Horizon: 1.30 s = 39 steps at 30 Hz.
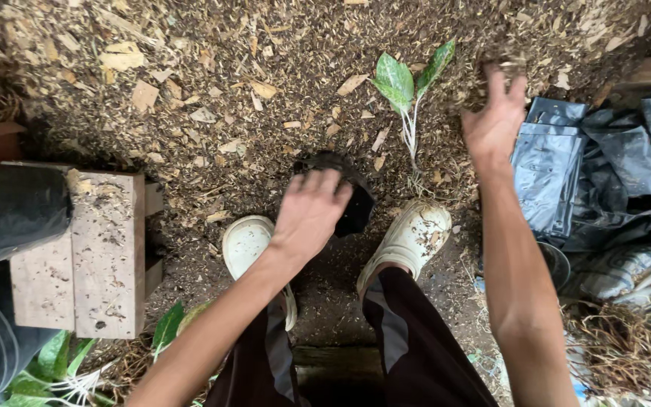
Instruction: The person squats on the ground in a plant nursery and pots a seedling. They open a black plastic grow bag, place the seedling's root ball inside, add handfuls of soil and mulch around the roots, press the soil down, and set the potted seedling aside with other finished plants.
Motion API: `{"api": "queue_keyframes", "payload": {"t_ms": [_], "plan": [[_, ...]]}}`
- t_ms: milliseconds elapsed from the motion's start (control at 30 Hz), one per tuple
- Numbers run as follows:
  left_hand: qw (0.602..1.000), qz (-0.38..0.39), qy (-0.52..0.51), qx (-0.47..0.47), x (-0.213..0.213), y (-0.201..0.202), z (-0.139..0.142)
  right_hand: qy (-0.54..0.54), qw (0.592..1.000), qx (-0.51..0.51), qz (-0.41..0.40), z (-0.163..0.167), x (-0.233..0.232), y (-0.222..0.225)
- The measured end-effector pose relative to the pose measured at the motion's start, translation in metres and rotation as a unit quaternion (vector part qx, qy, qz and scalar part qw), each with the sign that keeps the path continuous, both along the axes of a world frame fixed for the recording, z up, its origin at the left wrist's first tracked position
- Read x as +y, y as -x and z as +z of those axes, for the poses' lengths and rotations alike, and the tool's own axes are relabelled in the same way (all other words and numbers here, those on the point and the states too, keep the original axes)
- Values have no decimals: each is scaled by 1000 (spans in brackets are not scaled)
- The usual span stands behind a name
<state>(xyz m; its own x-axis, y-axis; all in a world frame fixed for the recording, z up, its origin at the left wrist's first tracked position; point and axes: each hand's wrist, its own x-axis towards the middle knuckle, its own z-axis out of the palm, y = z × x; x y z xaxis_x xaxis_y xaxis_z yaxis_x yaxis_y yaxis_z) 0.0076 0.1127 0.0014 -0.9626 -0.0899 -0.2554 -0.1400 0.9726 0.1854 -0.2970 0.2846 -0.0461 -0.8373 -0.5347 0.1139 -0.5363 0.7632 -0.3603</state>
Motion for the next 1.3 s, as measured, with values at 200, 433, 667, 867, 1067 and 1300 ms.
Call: {"api": "queue_keyframes", "payload": {"t_ms": [200,433,667,867,1067,1300], "plan": [[945,297,-137,30,-17,-30,29,254,958,-91,100,47,12,-9],[937,273,-206,-63,-10,-30,3,133,790,-578,154,92,-28,-109],[936,292,-196,-7,-7,-48,-9,34,858,-410,309,69,-83,-182],[936,281,-207,-40,-11,-53,-3,-98,886,-377,252,63,-75,-190],[945,267,-188,-12,-11,-52,0,-292,831,-295,371,27,-84,-202],[940,281,-193,9,-15,-54,13,23,930,-191,313,31,-47,-182]]}}
